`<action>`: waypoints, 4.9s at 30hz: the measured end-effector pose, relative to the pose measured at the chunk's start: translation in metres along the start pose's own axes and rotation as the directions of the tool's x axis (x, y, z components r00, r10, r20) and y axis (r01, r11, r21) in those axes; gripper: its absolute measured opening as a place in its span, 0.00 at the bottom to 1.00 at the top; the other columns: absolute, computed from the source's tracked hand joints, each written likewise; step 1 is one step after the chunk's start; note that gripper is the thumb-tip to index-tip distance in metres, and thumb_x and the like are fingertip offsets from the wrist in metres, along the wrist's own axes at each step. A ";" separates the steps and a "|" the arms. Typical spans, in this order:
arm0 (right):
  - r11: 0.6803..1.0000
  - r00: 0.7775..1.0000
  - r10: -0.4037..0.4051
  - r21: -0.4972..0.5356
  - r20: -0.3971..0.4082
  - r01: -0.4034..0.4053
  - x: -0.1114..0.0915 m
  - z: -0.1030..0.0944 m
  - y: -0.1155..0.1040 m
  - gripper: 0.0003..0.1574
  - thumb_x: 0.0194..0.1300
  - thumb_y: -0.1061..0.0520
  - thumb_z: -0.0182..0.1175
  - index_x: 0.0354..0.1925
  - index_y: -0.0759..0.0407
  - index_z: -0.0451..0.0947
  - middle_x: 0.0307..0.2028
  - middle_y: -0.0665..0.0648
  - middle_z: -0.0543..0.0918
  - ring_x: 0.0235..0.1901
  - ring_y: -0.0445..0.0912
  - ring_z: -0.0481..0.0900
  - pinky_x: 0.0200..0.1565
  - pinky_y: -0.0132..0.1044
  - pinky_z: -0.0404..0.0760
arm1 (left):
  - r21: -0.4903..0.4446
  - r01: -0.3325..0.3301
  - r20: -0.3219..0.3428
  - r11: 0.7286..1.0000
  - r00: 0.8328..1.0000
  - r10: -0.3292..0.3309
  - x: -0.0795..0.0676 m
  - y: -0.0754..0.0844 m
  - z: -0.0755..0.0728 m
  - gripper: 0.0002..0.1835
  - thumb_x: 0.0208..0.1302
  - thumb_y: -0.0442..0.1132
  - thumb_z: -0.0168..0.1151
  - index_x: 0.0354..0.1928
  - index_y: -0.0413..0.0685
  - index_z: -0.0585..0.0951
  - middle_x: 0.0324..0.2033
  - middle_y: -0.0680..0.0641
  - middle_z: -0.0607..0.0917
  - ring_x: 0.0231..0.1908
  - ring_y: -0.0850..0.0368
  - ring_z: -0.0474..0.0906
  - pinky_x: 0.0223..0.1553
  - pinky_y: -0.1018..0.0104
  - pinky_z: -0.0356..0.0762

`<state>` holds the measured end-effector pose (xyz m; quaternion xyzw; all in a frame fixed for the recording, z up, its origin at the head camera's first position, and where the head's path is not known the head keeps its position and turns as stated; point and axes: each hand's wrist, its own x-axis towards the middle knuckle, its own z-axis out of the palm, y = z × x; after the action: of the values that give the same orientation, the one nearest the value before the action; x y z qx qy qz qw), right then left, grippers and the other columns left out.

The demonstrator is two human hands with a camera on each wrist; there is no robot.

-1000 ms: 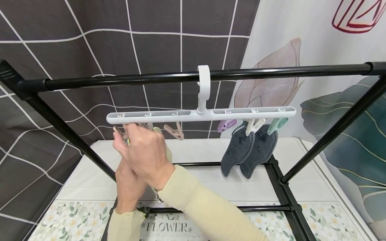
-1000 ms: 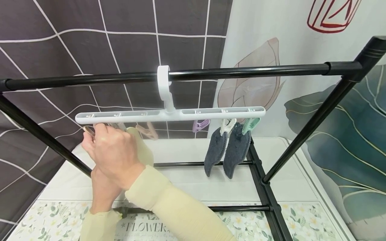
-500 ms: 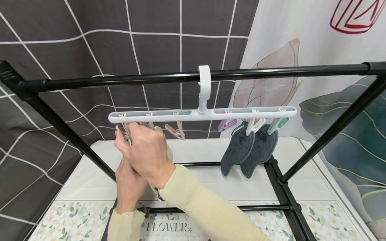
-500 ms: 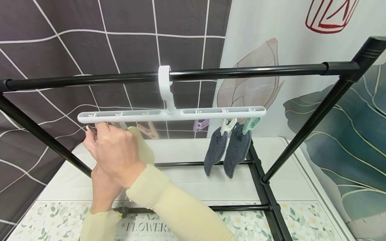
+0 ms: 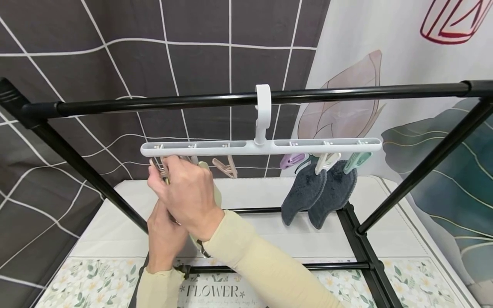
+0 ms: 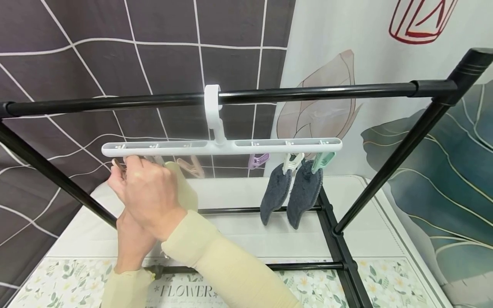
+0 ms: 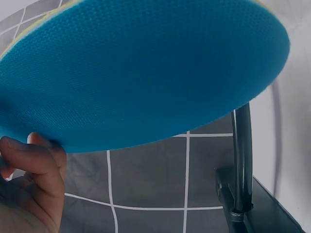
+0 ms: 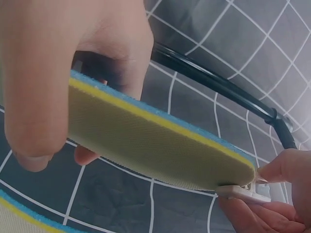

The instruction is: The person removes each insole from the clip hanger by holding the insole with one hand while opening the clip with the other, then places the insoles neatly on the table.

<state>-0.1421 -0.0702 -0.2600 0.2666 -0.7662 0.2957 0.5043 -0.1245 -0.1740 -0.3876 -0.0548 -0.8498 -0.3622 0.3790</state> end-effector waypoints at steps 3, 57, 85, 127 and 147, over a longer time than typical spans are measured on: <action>1.000 1.000 0.007 0.002 0.001 -0.007 0.000 0.000 0.000 0.10 0.55 0.53 0.61 0.21 0.54 0.74 0.12 0.43 0.70 0.12 0.35 0.70 0.15 0.26 0.65 | 0.004 -0.009 -0.003 1.000 1.000 0.009 0.000 0.000 0.000 0.23 0.47 0.38 0.67 0.49 0.43 0.76 0.35 0.46 0.80 0.37 0.50 0.78 0.37 0.60 0.71; 0.996 0.996 0.083 0.033 -0.013 -0.082 0.005 -0.007 0.019 0.13 0.53 0.53 0.63 0.19 0.54 0.72 0.14 0.44 0.73 0.12 0.37 0.70 0.16 0.25 0.65 | 0.076 0.030 0.014 0.997 0.999 -0.031 0.001 -0.008 0.002 0.23 0.51 0.39 0.64 0.52 0.45 0.76 0.35 0.51 0.82 0.22 0.61 0.73 0.24 0.72 0.70; 0.990 0.995 0.099 0.102 -0.028 -0.095 0.003 -0.004 0.020 0.11 0.53 0.52 0.65 0.28 0.57 0.76 0.20 0.47 0.80 0.21 0.34 0.77 0.24 0.21 0.71 | 0.079 0.039 -0.029 0.996 0.999 -0.037 0.003 -0.006 -0.005 0.24 0.50 0.39 0.65 0.52 0.44 0.77 0.28 0.51 0.79 0.21 0.60 0.72 0.22 0.71 0.69; 0.923 0.993 0.119 0.366 0.014 -0.115 0.001 -0.023 0.036 0.14 0.54 0.67 0.62 0.43 0.68 0.80 0.39 0.58 0.84 0.33 0.40 0.83 0.38 0.17 0.74 | 0.052 -0.014 -0.063 0.999 0.998 0.017 0.004 -0.002 -0.008 0.27 0.47 0.37 0.67 0.54 0.48 0.77 0.33 0.51 0.79 0.23 0.64 0.68 0.25 0.76 0.64; 0.907 0.982 0.182 0.395 -0.051 -0.148 -0.010 -0.040 0.054 0.09 0.55 0.68 0.60 0.37 0.65 0.81 0.36 0.56 0.84 0.32 0.38 0.82 0.37 0.25 0.79 | 0.033 -0.076 -0.028 0.997 0.997 0.077 0.001 0.000 -0.014 0.26 0.46 0.38 0.65 0.52 0.41 0.77 0.33 0.46 0.79 0.31 0.54 0.71 0.31 0.68 0.64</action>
<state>-0.1518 -0.0030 -0.2667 0.2826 -0.6895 0.4947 0.4471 -0.1165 -0.1836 -0.3809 -0.0757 -0.8471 -0.3346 0.4059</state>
